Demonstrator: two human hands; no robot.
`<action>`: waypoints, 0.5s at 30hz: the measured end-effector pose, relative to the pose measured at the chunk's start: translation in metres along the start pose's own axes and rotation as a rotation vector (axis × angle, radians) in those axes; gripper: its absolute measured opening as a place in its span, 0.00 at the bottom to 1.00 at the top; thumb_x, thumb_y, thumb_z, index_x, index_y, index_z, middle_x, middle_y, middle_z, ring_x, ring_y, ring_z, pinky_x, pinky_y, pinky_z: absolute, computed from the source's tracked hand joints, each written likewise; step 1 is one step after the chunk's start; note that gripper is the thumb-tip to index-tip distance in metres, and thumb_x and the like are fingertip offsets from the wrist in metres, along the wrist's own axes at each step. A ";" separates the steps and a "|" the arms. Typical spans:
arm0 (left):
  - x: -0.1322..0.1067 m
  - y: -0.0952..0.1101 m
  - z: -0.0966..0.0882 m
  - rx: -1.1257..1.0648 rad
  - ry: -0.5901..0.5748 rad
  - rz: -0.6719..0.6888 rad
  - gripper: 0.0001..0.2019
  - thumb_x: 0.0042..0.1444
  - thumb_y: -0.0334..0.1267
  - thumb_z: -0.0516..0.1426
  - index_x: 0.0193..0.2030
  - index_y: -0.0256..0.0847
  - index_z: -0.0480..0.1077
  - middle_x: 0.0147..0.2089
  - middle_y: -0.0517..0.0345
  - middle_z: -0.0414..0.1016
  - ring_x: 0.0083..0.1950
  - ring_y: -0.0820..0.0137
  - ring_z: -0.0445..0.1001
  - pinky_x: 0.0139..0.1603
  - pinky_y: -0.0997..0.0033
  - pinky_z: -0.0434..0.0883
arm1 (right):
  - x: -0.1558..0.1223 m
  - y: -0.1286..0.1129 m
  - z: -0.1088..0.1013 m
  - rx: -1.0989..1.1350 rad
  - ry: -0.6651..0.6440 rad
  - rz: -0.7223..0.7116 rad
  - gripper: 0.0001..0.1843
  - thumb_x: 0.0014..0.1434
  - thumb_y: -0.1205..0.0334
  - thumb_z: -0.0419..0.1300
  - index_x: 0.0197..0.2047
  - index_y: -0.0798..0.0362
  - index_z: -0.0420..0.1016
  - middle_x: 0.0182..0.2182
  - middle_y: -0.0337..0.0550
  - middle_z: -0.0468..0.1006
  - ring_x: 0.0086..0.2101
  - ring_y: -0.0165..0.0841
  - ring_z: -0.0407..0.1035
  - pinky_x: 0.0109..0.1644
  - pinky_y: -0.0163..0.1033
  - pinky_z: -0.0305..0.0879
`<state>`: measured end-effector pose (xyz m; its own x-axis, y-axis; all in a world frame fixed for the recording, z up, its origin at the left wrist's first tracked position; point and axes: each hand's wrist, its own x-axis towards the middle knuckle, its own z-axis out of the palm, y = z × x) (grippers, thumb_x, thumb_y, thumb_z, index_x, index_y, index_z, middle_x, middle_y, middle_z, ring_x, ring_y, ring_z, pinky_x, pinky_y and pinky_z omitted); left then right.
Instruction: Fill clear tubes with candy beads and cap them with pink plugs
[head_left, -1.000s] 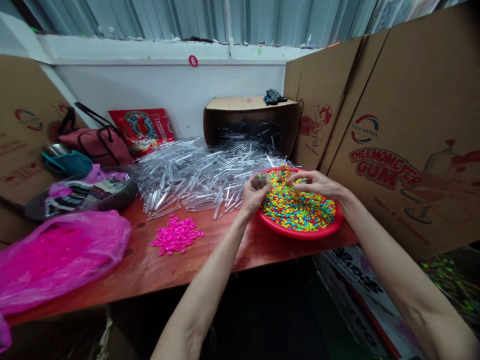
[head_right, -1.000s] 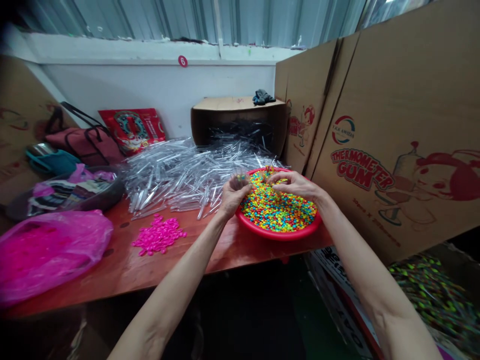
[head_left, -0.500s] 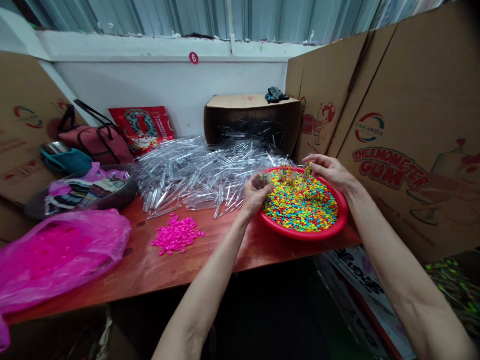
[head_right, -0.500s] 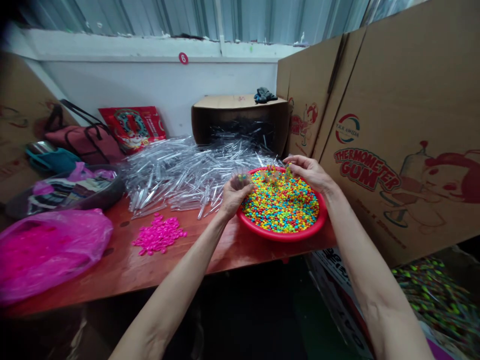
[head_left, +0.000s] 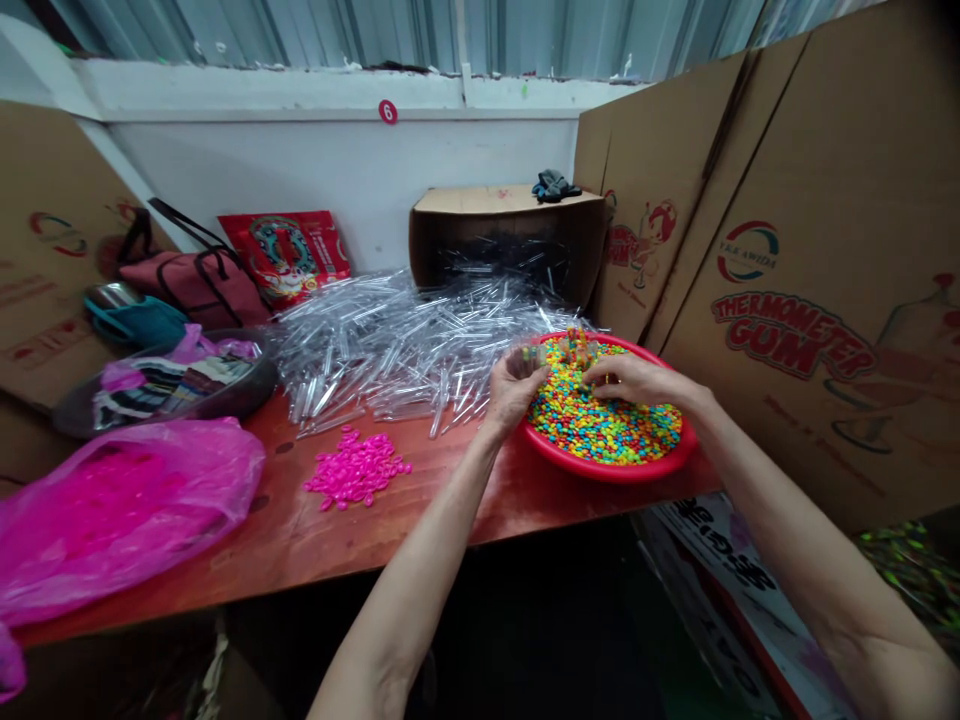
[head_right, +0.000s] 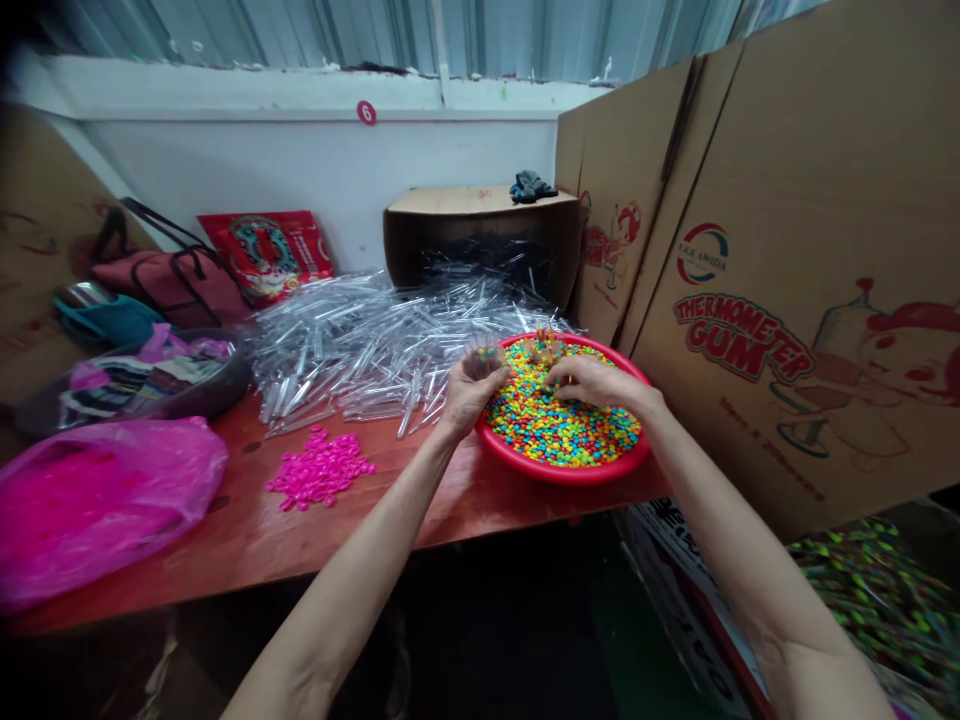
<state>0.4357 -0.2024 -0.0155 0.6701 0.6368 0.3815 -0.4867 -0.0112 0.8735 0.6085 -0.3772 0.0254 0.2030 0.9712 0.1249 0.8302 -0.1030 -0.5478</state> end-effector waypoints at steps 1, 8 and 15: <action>0.000 0.000 0.000 0.000 -0.004 0.001 0.19 0.43 0.45 0.74 0.35 0.39 0.74 0.34 0.59 0.77 0.35 0.71 0.73 0.41 0.68 0.72 | -0.002 -0.001 -0.004 0.109 0.033 0.015 0.12 0.57 0.50 0.68 0.40 0.47 0.83 0.37 0.42 0.82 0.37 0.38 0.74 0.43 0.44 0.71; 0.000 0.002 0.000 0.018 0.006 -0.024 0.18 0.42 0.45 0.74 0.33 0.39 0.74 0.32 0.60 0.76 0.33 0.72 0.71 0.39 0.70 0.70 | -0.019 0.011 -0.039 0.592 0.392 0.193 0.23 0.54 0.48 0.72 0.51 0.47 0.81 0.40 0.42 0.82 0.35 0.34 0.74 0.39 0.40 0.73; 0.000 0.003 0.001 0.002 -0.006 -0.024 0.17 0.43 0.42 0.73 0.35 0.39 0.74 0.34 0.59 0.76 0.34 0.72 0.71 0.40 0.69 0.70 | 0.005 0.031 -0.037 0.599 0.521 0.181 0.26 0.52 0.48 0.72 0.51 0.50 0.80 0.38 0.43 0.82 0.31 0.31 0.72 0.34 0.37 0.70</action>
<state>0.4345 -0.2029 -0.0127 0.6848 0.6321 0.3625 -0.4694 0.0021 0.8830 0.6546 -0.3831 0.0398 0.6456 0.7106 0.2796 0.3723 0.0268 -0.9277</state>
